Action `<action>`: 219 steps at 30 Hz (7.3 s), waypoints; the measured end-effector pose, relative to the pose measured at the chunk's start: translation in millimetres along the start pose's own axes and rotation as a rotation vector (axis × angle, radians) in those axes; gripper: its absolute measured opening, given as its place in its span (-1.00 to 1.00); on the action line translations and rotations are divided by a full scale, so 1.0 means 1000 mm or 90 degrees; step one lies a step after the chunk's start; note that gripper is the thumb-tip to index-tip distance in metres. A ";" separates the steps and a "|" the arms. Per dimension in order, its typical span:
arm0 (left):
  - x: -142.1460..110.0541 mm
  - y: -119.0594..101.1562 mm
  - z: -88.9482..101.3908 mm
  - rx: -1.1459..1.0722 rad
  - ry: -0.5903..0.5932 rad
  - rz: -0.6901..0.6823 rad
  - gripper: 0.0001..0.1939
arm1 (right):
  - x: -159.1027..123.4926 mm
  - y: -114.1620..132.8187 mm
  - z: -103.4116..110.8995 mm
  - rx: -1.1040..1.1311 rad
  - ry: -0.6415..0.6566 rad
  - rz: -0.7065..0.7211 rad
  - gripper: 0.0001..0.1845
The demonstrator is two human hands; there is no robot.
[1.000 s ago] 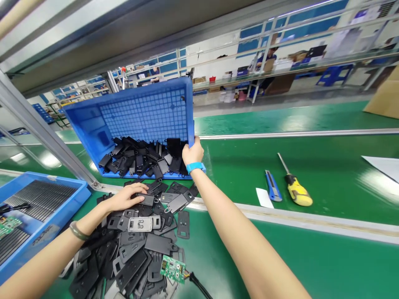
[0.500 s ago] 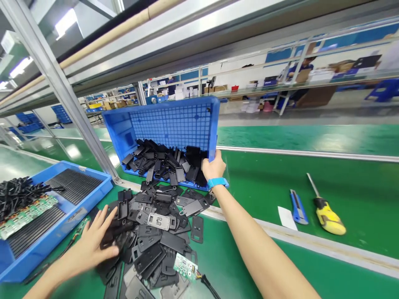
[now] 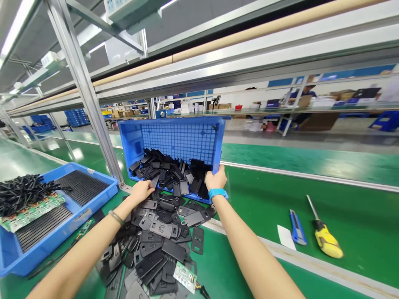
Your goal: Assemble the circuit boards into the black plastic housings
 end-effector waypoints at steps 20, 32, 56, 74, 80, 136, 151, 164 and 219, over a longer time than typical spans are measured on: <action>0.019 0.014 -0.012 -0.046 0.164 -0.243 -0.70 | 0.012 -0.013 -0.005 0.005 -0.011 0.006 -0.55; -0.076 0.056 0.019 -0.176 0.075 -0.270 -0.61 | 0.003 -0.020 0.008 0.025 0.017 0.020 -0.64; -0.203 0.079 -0.034 -0.106 0.072 -0.075 0.30 | -0.232 0.070 0.088 -0.036 0.758 0.432 0.18; -0.185 0.133 -0.032 -0.079 0.029 0.120 0.22 | -0.253 0.077 0.093 -0.318 0.636 0.489 -0.45; -0.172 0.119 -0.036 -0.138 0.065 0.000 0.12 | -0.262 0.054 0.123 -0.337 0.715 0.410 -0.58; -0.264 -0.078 -0.024 -1.148 0.593 -0.040 -0.35 | -0.296 0.066 0.191 0.570 0.377 -0.502 -0.58; -0.269 -0.082 -0.022 -1.183 0.611 -0.022 -0.43 | -0.299 0.065 0.193 0.547 0.389 -0.568 -0.55; -0.271 -0.080 -0.036 -1.141 0.537 0.083 -0.60 | -0.310 0.069 0.180 0.445 0.483 -0.485 -0.49; -0.269 -0.078 -0.020 -0.978 0.275 -0.001 -0.51 | -0.277 0.062 0.170 0.131 0.447 -0.125 -0.71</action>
Point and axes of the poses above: each hand's wrist, its own x-axis towards the middle knuckle, its own z-axis out of the back of the hand, y = z × x, the point moved 5 cm from there along x, towards the middle knuckle, and after that the axes turned 12 degrees about z, right-handed, at the moved point
